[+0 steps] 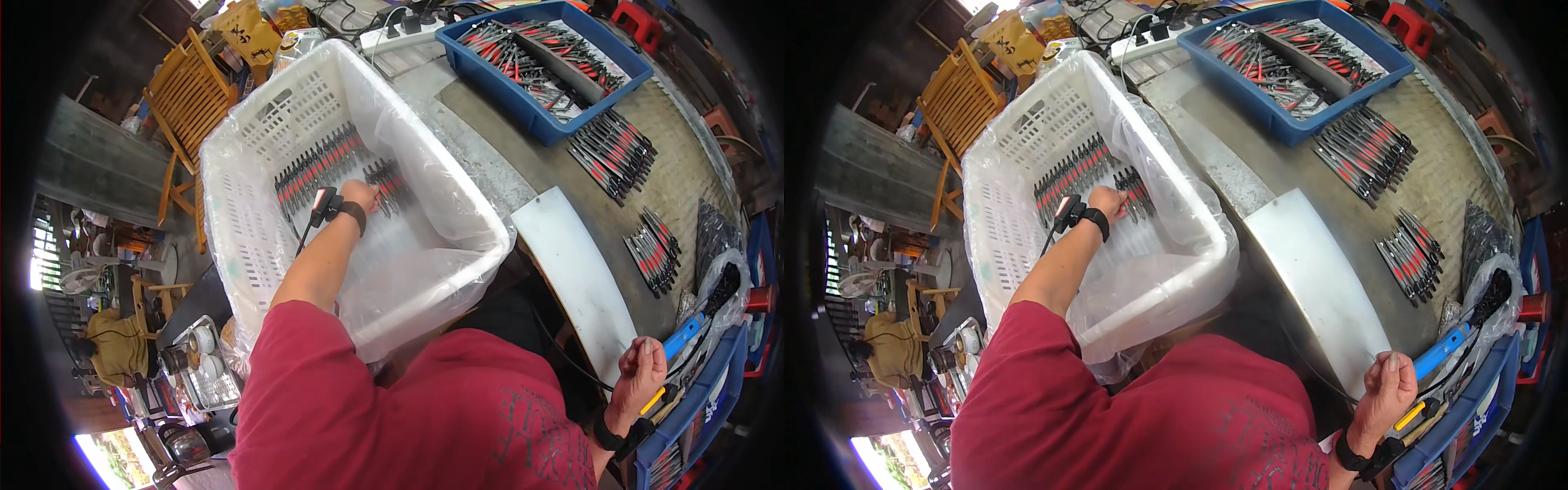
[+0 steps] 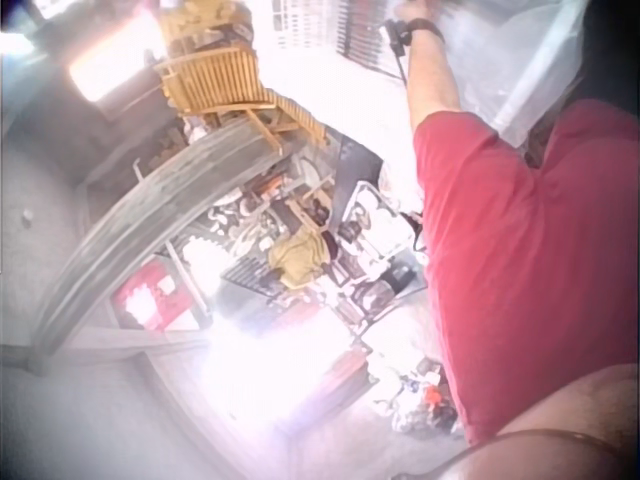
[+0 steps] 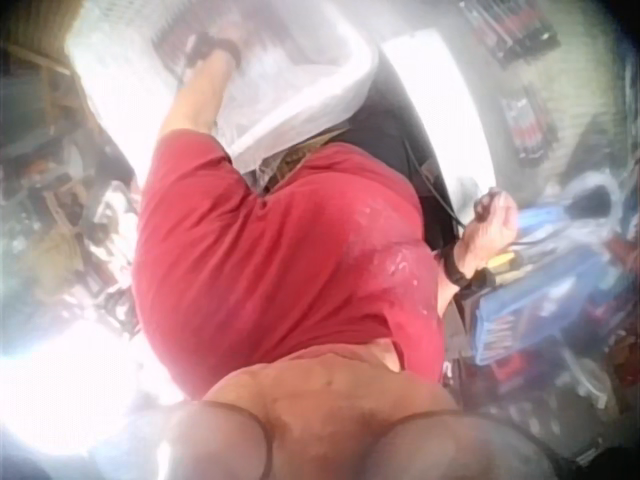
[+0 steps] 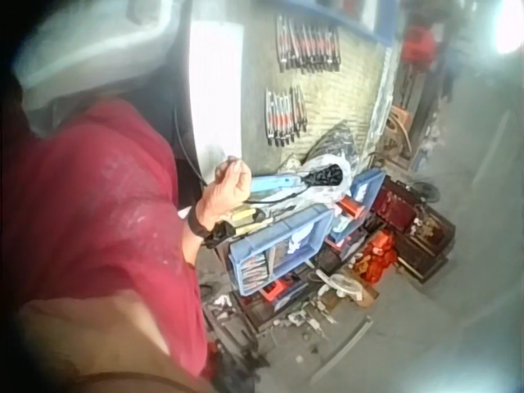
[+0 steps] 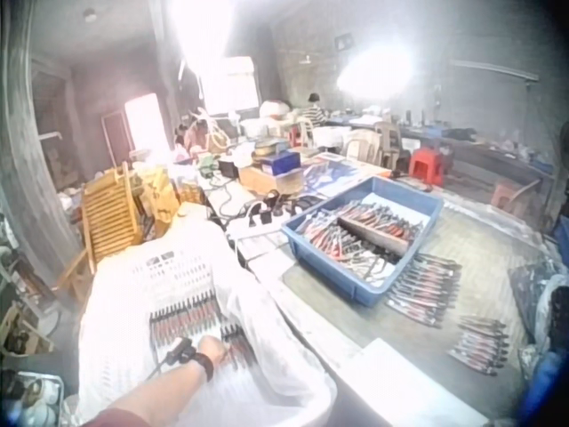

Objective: The person uses a blue power screwdriver to join small black and red components together on a work surface. The person picks up pieces from rows on the table, applies the tool to them, and then places the assembled items into a white basket.

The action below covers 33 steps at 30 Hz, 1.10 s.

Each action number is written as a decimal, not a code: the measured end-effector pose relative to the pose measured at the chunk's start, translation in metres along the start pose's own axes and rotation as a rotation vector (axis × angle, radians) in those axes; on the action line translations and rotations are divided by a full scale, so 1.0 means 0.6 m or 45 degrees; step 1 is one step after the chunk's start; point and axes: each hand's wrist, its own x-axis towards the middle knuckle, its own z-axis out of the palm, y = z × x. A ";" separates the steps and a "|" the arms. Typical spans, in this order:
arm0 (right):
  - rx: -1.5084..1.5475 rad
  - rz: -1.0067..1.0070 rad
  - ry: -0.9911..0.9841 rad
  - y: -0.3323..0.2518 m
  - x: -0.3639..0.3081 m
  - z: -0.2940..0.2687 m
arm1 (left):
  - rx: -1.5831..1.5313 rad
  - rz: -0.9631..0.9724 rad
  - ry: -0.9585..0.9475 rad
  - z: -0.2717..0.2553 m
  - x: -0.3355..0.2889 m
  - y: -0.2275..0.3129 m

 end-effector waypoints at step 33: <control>-0.159 0.044 0.038 -0.003 -0.009 -0.020 | 0.705 0.330 0.153 -0.039 0.039 0.000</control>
